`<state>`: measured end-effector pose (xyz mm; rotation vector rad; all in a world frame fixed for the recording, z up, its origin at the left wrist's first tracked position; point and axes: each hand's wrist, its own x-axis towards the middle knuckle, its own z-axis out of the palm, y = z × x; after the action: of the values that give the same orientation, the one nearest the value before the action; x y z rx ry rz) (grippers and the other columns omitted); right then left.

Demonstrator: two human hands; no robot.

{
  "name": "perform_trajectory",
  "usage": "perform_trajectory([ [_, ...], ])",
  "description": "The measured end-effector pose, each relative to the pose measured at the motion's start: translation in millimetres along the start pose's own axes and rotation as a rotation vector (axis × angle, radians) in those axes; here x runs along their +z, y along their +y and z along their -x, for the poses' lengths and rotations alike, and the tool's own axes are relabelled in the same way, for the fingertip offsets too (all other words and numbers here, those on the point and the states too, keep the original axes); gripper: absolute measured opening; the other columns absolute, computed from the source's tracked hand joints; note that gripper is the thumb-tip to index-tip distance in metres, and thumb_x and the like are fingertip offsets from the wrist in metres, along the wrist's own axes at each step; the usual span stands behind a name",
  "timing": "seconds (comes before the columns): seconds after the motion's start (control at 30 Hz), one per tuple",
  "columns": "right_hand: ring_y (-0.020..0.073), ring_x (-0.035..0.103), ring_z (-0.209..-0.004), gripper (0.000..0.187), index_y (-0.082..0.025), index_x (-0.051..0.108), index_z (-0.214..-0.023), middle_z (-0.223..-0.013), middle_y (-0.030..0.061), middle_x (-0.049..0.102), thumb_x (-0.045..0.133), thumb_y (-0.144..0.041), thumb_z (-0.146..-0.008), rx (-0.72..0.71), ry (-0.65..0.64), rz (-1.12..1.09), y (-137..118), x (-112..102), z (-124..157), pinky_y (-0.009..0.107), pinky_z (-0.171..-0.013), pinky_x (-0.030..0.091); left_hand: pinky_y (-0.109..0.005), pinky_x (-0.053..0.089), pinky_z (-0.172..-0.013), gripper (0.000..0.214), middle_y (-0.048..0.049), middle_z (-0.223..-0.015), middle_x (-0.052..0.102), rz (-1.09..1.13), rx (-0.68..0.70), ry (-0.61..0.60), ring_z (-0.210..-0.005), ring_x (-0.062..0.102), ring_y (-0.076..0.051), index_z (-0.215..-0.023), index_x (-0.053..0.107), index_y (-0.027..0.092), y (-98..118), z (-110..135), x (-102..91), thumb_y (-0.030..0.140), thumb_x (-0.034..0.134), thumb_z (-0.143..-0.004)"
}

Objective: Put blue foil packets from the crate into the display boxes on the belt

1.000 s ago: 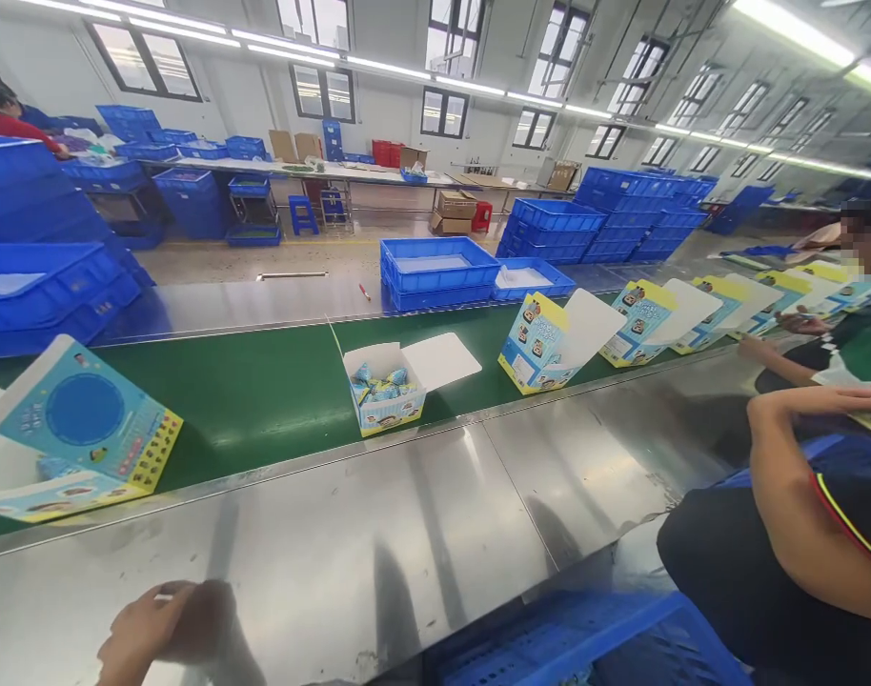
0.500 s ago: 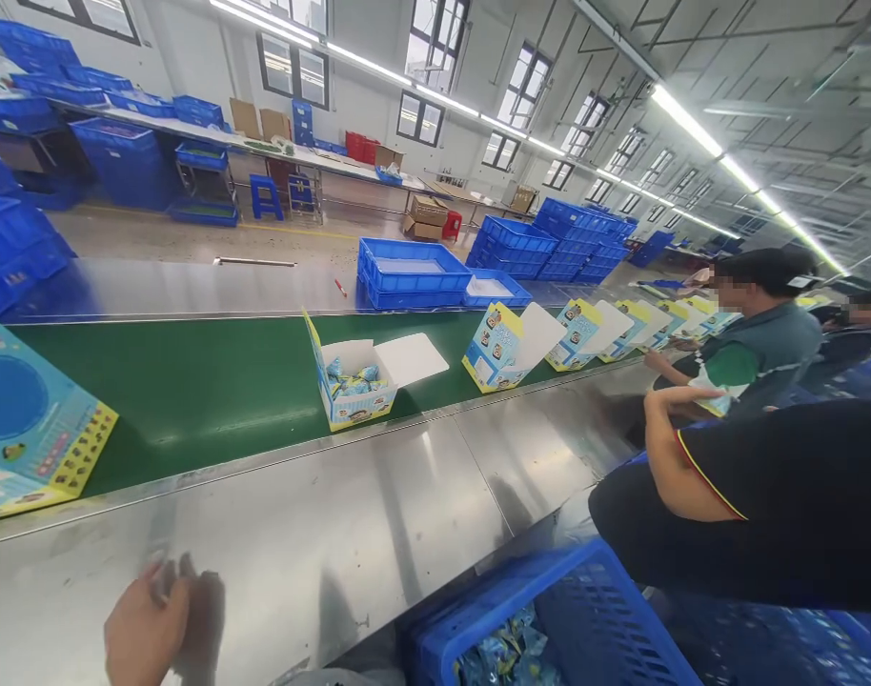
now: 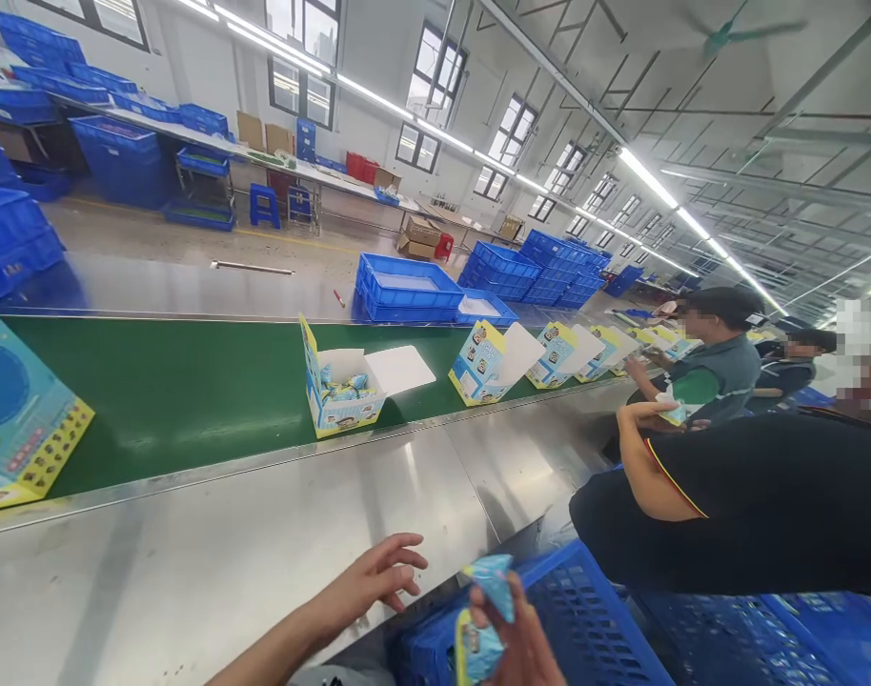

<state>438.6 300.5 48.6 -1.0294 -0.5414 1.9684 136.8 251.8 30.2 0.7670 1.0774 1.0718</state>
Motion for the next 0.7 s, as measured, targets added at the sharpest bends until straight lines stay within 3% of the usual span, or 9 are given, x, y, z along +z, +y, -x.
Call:
perform_trajectory([
  [0.07, 0.0258, 0.074, -0.088, 0.068, -0.043, 0.083, -0.132, -0.109, 0.0084, 0.086, 0.107, -0.071, -0.075, 0.09, -0.162, -0.035, 42, 39, -8, 0.035, -0.066, 0.061, -0.046, 0.067, -0.1, 0.086, -0.0152, -0.165, 0.077, 0.093, 0.034, -0.064, -0.129, 0.084, -0.035, -0.162, 0.07, 0.036, 17, 15, 7.6, 0.076, 0.087, -0.088],
  [0.17, 0.0237, 0.073, -0.077, 0.068, -0.035, 0.082, -0.122, -0.095, 0.0073, 0.083, 0.104, -0.08, -0.076, 0.234, -0.332, -0.001, 85, 77, -16, 0.035, -0.07, 0.057, -0.038, 0.061, -0.077, 0.077, -0.0121, -0.131, 0.087, 0.164, 0.017, -0.147, -0.099, 0.087, -0.032, -0.142, 0.079, 0.03, 35, 35, 6.4, 0.067, 0.102, -0.078],
  [0.23, 0.0241, 0.074, -0.075, 0.075, -0.032, 0.079, -0.129, -0.091, 0.007, 0.082, 0.106, -0.076, -0.074, 0.296, -0.402, 0.056, 98, 88, -19, 0.033, -0.07, 0.054, -0.035, 0.054, -0.072, 0.068, -0.0084, -0.109, 0.085, 0.124, -0.003, -0.106, -0.089, 0.082, -0.03, -0.122, 0.084, 0.025, 39, 45, -0.2, 0.064, 0.107, -0.072],
  [0.3, 0.0259, 0.079, -0.08, 0.088, -0.029, 0.074, -0.146, -0.095, 0.0089, 0.085, 0.106, -0.073, -0.076, 0.322, -0.442, 0.099, 101, 91, -21, 0.033, -0.073, 0.054, -0.035, 0.052, -0.076, 0.06, -0.0052, -0.098, 0.08, 0.07, 0.02, 0.028, -0.089, 0.073, -0.026, -0.106, 0.086, 0.022, 36, 53, -9.3, 0.066, 0.107, -0.071],
  [0.4, 0.0308, 0.086, -0.099, 0.107, -0.03, 0.061, -0.164, -0.124, 0.0139, 0.088, 0.11, -0.064, -0.075, 0.316, -0.468, 0.144, 99, 88, -24, 0.037, -0.083, 0.058, -0.034, 0.048, -0.081, 0.055, 0.0001, -0.089, 0.07, 0.063, 0.024, 0.225, -0.086, 0.061, -0.021, -0.096, 0.082, 0.023, 23, 60, -27.2, 0.074, 0.097, -0.082],
  [0.53, 0.0376, 0.087, -0.122, 0.114, -0.033, 0.06, -0.162, -0.147, 0.0149, 0.081, 0.117, -0.047, -0.064, 0.318, -0.515, 0.246, 101, 81, -32, 0.043, -0.094, 0.059, -0.039, 0.054, -0.097, 0.062, -0.0035, -0.108, 0.079, 0.091, -0.01, 0.436, -0.108, 0.068, -0.029, -0.111, 0.084, 0.028, 6, 66, -55.6, 0.082, 0.091, -0.082],
  [0.6, 0.039, 0.085, -0.125, 0.117, -0.033, 0.06, -0.163, -0.148, 0.0147, 0.08, 0.116, -0.051, -0.062, 0.31, -0.56, 0.325, 102, 78, -37, 0.044, -0.095, 0.058, -0.042, 0.055, -0.103, 0.067, -0.0046, -0.111, 0.083, 0.104, -0.018, 0.513, -0.114, 0.071, -0.033, -0.114, 0.085, 0.03, 0, 69, -64.9, 0.086, 0.091, -0.078],
  [0.7, 0.0377, 0.081, -0.122, 0.098, -0.033, 0.073, -0.152, -0.144, 0.0119, 0.08, 0.11, -0.056, -0.065, 0.208, -0.58, 0.679, 97, 79, -38, 0.045, -0.098, 0.056, -0.046, 0.059, -0.11, 0.072, -0.0071, -0.116, 0.087, 0.244, -0.068, 0.606, -0.122, 0.076, -0.037, -0.109, 0.088, 0.029, -7, 73, -65.7, 0.088, 0.097, -0.068],
])
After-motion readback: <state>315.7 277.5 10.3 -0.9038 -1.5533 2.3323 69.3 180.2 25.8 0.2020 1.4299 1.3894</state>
